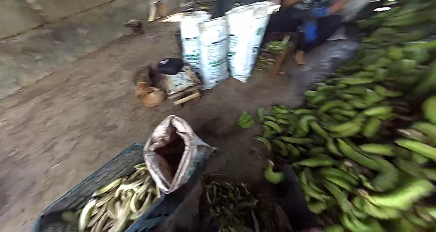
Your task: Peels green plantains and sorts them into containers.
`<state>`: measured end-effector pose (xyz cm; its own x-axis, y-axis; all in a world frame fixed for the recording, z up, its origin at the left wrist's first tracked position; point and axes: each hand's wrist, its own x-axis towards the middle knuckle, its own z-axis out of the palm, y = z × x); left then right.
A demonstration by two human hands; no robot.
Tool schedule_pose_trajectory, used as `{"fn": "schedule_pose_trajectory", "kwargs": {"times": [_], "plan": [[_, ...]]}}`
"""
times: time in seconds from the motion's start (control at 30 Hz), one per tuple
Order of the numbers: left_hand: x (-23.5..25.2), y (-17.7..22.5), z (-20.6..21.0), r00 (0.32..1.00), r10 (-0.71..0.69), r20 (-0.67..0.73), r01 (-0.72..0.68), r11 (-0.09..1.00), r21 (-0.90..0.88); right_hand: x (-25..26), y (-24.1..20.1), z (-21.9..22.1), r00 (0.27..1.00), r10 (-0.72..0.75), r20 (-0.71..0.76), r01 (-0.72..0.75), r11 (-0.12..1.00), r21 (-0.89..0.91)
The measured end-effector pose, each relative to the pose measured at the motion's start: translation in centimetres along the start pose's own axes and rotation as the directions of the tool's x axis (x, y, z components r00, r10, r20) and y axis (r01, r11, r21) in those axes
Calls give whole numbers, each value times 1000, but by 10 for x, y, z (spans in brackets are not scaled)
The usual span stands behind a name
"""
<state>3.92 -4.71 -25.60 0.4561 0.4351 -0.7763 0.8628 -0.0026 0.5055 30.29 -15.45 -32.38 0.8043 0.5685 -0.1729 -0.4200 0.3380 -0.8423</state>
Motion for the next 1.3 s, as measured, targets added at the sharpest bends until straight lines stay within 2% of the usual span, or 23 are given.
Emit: {"fn": "schedule_pose_trajectory", "kwargs": {"times": [0.03, 0.1, 0.13, 0.2, 0.3, 0.33, 0.43, 0.5, 0.63, 0.73, 0.83, 0.93, 1.0, 1.07, 1.13, 1.17, 1.23, 1.3], "plan": [[12, -22, 13, 993, 102, -52, -102, 995, 18, 3, -4, 3, 998, -58, -21, 58, 998, 29], [52, -80, 39, 906, 390, -164, -388, 920, 45, -3, -9, 9, 990, -115, -82, 123, 987, 101], [62, -93, 47, 857, 474, -200, -476, 878, 40, -11, -11, 12, 984, -135, -117, 150, 980, 132], [51, -82, 57, 813, 532, -235, -547, 837, 3, -32, -18, 19, 965, -196, -173, 223, 963, 151], [8, -81, 62, 774, 598, -210, -631, 758, -165, -76, -25, 30, 930, -308, -199, 319, 947, 26], [-4, -86, 60, 769, 607, -202, -637, 754, -161, -92, -32, 35, 919, -351, -180, 347, 936, -55], [-32, -93, 54, 693, 676, -250, -714, 691, -110, -136, -55, 52, 878, -466, -105, 431, 868, -246], [-52, -91, 56, 612, 740, -278, -785, 611, -101, -167, -60, 61, 855, -516, -55, 469, 814, -343], [-75, -82, 85, 538, 800, -267, -836, 467, -287, -223, -53, 66, 803, -594, 45, 545, 700, -462], [-84, -74, 102, 552, 802, -229, -811, 452, -372, -245, -47, 61, 771, -636, 16, 570, 680, -461], [-88, -66, 112, 559, 803, -206, -795, 448, -409, -257, -46, 55, 727, -686, 34, 596, 606, -527], [-87, -59, 121, 551, 798, -243, -806, 434, -404, -263, -43, 48, 692, -719, 67, 610, 532, -587], [-83, -58, 125, 554, 792, -256, -804, 429, -411, -263, -42, 46, 683, -726, 74, 617, 520, -590], [-74, -68, 129, 621, 752, -224, -755, 495, -430, -265, -46, 48, 689, -724, 36, 632, 575, -520], [-61, -86, 132, 756, 639, -146, -627, 641, -442, -266, -63, 51, 717, -697, -19, 648, 677, -348], [-56, -95, 132, 794, 599, -106, -580, 695, -425, -262, -74, 50, 743, -670, -11, 640, 715, -282], [-52, -103, 132, 788, 612, -68, -577, 696, -428, -246, -88, 39, 804, -592, 53, 593, 793, -143], [-64, -99, 131, 713, 699, -59, -639, 612, -466, -229, -84, 24, 858, -506, 90, 511, 859, -33]]}}
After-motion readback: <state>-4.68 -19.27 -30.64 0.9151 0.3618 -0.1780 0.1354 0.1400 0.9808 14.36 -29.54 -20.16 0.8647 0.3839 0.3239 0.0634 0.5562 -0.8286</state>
